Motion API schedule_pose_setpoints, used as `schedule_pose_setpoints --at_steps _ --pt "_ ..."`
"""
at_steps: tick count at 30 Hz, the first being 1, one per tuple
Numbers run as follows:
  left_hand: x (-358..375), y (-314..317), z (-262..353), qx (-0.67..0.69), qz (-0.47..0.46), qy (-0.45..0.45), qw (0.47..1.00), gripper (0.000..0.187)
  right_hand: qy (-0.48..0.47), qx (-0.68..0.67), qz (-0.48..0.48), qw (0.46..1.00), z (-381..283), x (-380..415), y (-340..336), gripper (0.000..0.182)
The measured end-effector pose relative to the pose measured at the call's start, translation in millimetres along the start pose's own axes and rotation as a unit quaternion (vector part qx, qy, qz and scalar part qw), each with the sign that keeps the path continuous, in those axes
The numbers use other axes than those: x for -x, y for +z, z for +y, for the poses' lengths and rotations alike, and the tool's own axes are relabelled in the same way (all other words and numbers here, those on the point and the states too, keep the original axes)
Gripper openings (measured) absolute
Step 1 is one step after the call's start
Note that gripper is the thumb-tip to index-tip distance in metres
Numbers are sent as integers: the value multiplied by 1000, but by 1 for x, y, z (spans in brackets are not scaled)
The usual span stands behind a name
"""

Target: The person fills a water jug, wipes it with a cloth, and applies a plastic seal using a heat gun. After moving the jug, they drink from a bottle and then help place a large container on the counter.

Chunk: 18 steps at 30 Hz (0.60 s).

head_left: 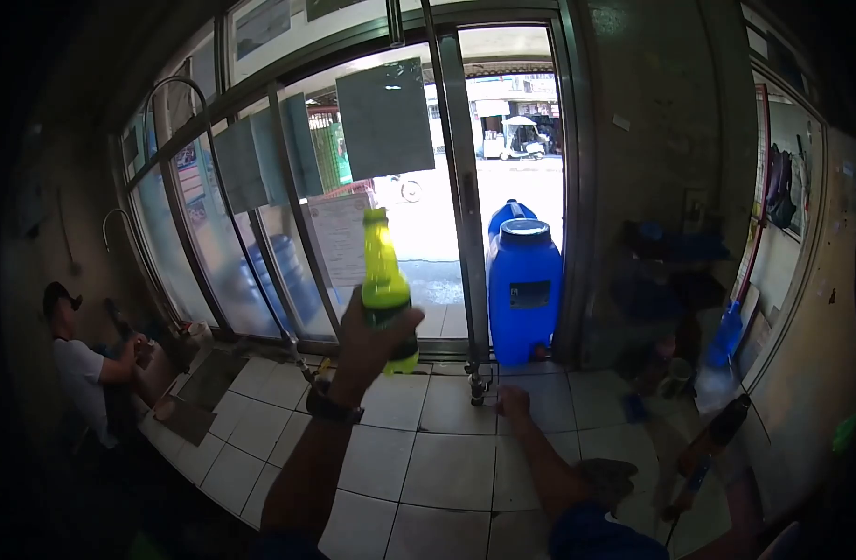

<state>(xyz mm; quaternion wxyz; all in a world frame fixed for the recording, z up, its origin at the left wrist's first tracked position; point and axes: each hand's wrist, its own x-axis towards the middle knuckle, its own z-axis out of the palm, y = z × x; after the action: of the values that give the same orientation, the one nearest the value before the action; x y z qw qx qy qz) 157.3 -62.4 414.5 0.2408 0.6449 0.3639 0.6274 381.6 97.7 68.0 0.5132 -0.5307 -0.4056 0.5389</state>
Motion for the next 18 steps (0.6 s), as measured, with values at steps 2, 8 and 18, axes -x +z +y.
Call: schedule_pose_setpoints --at_steps 2,8,18 --pt "-38 9 41 5 14 27 1000 48 -2 -62 41 997 18 -18 22 25" --pt "-99 21 92 -32 -19 123 992 53 -109 92 83 986 33 -43 44 27" --pt "-109 30 107 -55 -35 188 980 60 -73 -124 23 989 18 -16 38 27"
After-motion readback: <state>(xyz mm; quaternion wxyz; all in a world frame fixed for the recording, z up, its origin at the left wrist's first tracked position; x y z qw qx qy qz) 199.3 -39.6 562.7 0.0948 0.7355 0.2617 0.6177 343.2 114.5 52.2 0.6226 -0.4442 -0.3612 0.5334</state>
